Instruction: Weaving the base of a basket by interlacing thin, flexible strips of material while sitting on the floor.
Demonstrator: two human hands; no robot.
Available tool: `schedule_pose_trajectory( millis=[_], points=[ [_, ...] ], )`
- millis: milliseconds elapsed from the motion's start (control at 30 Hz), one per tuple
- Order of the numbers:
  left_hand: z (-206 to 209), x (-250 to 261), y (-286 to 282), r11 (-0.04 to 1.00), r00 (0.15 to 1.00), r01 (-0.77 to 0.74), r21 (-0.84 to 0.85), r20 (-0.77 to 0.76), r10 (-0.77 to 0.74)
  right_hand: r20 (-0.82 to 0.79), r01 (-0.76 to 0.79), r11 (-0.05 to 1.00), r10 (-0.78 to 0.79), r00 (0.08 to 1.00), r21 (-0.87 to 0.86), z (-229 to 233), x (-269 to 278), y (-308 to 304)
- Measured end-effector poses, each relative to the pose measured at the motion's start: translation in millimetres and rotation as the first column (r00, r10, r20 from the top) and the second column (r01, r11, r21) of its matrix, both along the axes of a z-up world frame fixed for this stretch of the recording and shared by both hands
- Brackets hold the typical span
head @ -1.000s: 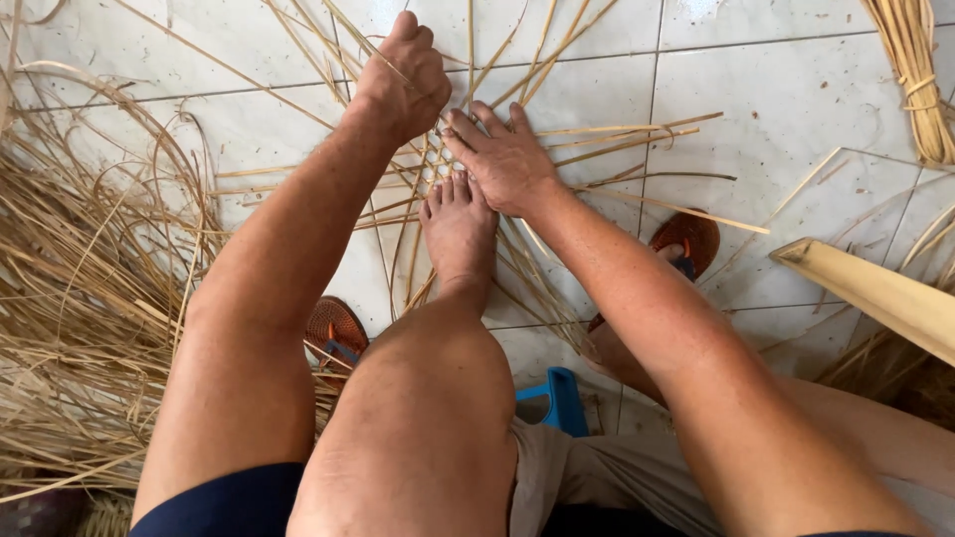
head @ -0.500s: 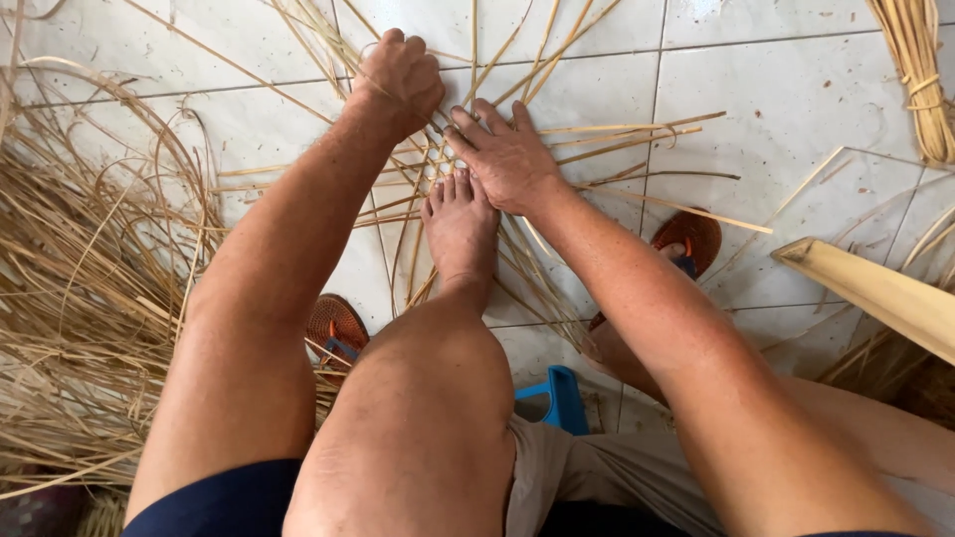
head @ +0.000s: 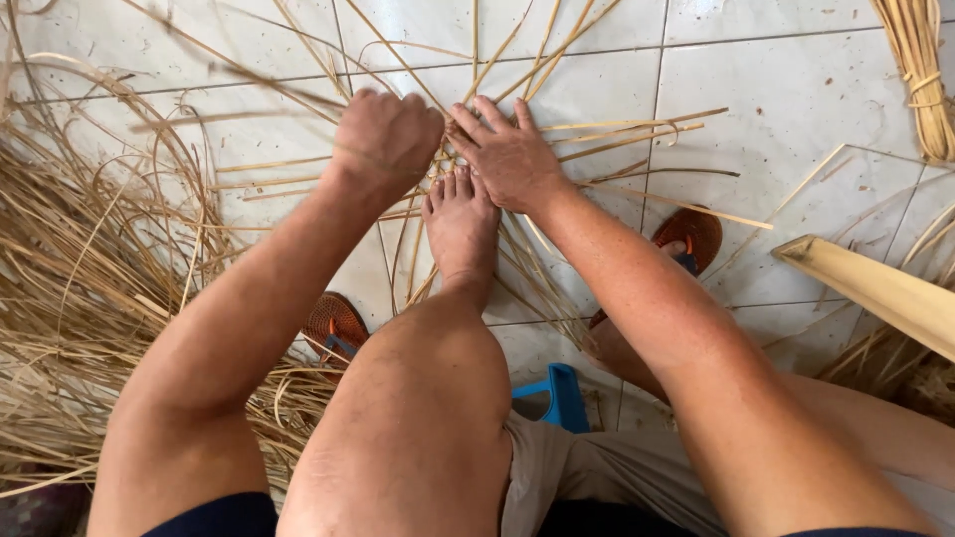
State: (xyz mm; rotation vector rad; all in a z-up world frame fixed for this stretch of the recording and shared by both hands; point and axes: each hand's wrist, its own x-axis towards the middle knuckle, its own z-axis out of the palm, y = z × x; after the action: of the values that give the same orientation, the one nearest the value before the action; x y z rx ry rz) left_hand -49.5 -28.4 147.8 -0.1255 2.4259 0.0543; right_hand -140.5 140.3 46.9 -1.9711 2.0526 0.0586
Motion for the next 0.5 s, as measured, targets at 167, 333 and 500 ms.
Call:
schedule_pose_trajectory(
  millis=[167,333,500],
  points=[
    [-2.5,51.9,5.9,0.967,0.969,-0.245,-0.076,0.026,0.247,0.073,-0.009,0.977,-0.007,0.997,0.215,-2.6,-2.1,-11.6],
    [11.5,99.9,8.4,0.87,0.873,-0.486,0.086,0.003,0.488,0.123,-0.007,0.919,-0.045,0.991,0.395,4.2,-2.5,-14.7],
    [55.0,113.1,21.6,0.65,0.665,-0.742,0.162,0.295,0.686,0.144,0.006,0.922,-0.066,0.987,0.387,7.0,-3.2,-16.6]
  ],
)
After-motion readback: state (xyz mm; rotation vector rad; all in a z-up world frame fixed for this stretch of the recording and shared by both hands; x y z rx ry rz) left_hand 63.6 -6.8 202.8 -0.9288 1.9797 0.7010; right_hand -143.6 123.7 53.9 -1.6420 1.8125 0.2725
